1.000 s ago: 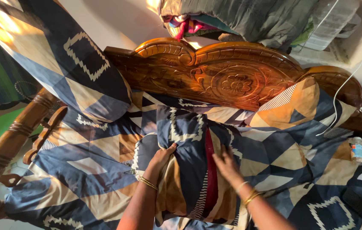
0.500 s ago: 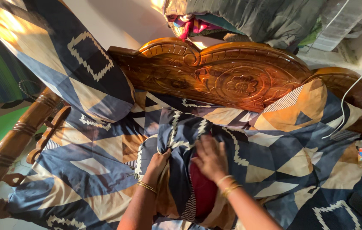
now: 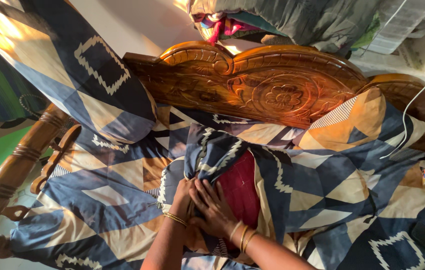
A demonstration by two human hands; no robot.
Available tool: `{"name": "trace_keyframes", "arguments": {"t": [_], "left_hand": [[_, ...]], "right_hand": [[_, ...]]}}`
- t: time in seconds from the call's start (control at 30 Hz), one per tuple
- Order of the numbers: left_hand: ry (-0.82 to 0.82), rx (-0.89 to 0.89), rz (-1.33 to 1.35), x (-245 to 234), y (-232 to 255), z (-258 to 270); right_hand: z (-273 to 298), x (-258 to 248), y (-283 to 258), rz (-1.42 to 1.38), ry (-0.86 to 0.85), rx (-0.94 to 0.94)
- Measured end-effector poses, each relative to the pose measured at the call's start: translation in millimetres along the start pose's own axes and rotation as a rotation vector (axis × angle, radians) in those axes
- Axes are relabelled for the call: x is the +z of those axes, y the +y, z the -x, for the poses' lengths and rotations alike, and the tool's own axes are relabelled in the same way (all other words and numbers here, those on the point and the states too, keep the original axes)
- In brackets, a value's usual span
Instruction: The person picks up patterned pillows from a wooden bed, turns them over, and places them on a nearby yellow chair. The person repeats this process for several pillows, smoothing each one after placement.
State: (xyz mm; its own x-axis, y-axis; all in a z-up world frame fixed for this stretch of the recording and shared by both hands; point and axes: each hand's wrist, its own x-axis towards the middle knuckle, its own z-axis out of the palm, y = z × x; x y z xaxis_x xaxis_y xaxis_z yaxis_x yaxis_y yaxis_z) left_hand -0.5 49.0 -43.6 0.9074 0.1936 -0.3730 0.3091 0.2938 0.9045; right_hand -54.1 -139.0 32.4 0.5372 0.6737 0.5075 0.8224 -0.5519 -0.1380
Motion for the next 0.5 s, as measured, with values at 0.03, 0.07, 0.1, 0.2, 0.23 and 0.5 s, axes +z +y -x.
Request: {"name": "trace_keyframes", "arguments": {"t": [0.03, 0.07, 0.1, 0.2, 0.23, 0.5], "left_hand": [[-0.089, 0.045, 0.082, -3.3, -0.7, 2.9], [-0.179, 0.089, 0.164, -6.1, -1.1, 4.9], [-0.08, 0.037, 0.048, -6.6, -1.8, 5.1], [0.122, -0.05, -0.173, -6.1, -8.0, 2.0], [0.133, -0.024, -0.164, -7.2, -11.3, 0.5], [0.17, -0.057, -0.133, -6.3, -20.0, 2.8]], "right_hand": [[-10.6, -3.4, 0.5, -0.047, -0.042, -0.083], [-20.0, -6.3, 9.6, 0.049, -0.03, -0.046], [-27.8, -9.2, 27.7, 0.147, -0.02, -0.01], [-25.4, -16.5, 98.0, 0.287, -0.166, 0.268], [-13.5, -19.6, 122.1, 0.199, -0.05, 0.331], [143.6, 7.7, 145.3, 0.07, 0.134, 1.025]]}}
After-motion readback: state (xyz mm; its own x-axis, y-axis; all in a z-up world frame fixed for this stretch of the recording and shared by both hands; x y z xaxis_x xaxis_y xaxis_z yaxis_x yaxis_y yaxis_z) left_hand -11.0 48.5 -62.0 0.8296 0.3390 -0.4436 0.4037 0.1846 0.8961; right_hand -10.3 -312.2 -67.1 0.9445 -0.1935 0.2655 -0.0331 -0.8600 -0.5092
